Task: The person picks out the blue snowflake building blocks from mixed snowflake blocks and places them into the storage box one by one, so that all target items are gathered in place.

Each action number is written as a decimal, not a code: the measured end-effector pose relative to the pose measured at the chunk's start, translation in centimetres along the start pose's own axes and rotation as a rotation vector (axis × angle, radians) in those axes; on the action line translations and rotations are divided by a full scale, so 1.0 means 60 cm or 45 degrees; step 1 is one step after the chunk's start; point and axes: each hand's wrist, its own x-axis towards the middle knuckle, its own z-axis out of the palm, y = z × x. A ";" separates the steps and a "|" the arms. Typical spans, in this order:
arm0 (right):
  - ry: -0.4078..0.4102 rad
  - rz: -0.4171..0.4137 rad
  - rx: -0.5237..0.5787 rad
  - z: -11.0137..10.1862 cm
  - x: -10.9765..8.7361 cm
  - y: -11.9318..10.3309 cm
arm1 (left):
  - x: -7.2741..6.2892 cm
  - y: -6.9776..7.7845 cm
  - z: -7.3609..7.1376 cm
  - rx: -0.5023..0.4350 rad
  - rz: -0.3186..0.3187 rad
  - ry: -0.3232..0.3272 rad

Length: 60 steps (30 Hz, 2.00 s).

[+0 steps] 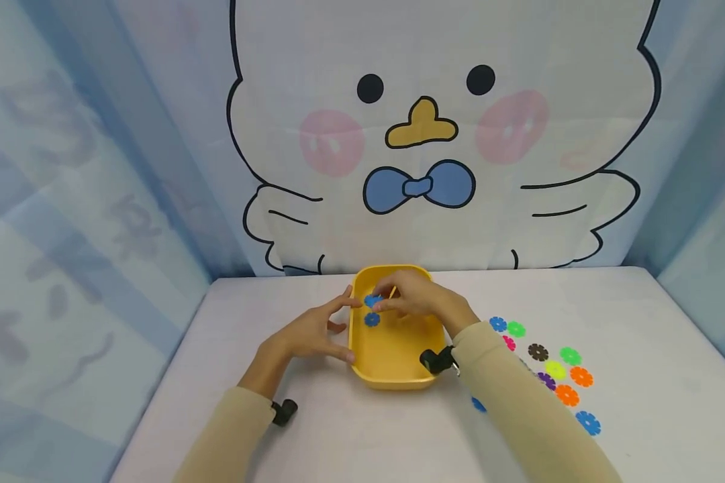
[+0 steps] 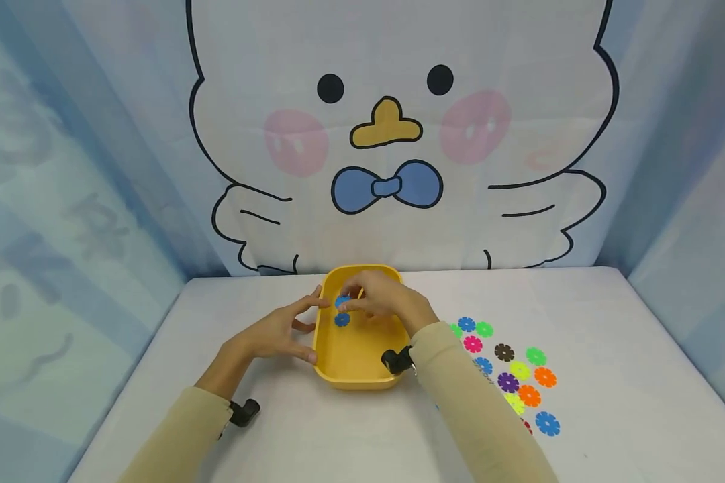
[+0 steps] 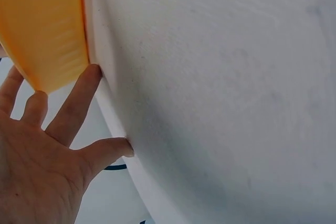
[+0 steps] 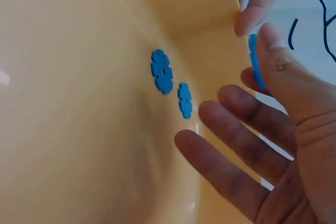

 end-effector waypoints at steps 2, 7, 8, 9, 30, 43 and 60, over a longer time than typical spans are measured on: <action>-0.036 -0.002 -0.010 0.004 0.004 0.004 | 0.000 0.001 0.000 -0.007 -0.003 0.000; -0.093 -0.013 -0.058 0.015 0.009 0.013 | 0.002 0.005 0.002 -0.016 0.007 -0.004; -0.104 -0.006 -0.060 0.018 0.009 0.016 | 0.002 0.005 0.003 -0.010 0.007 -0.009; -0.116 0.001 -0.060 0.021 0.009 0.018 | 0.003 0.005 0.004 -0.011 0.007 -0.012; -0.149 0.080 -0.051 0.034 0.019 0.026 | 0.004 0.005 0.000 0.008 0.011 0.006; -0.176 0.132 -0.196 -0.002 -0.019 -0.018 | 0.001 0.005 -0.006 0.029 0.008 0.037; 0.191 -0.155 -0.356 -0.025 -0.140 -0.030 | -0.028 0.011 0.015 0.293 0.020 0.033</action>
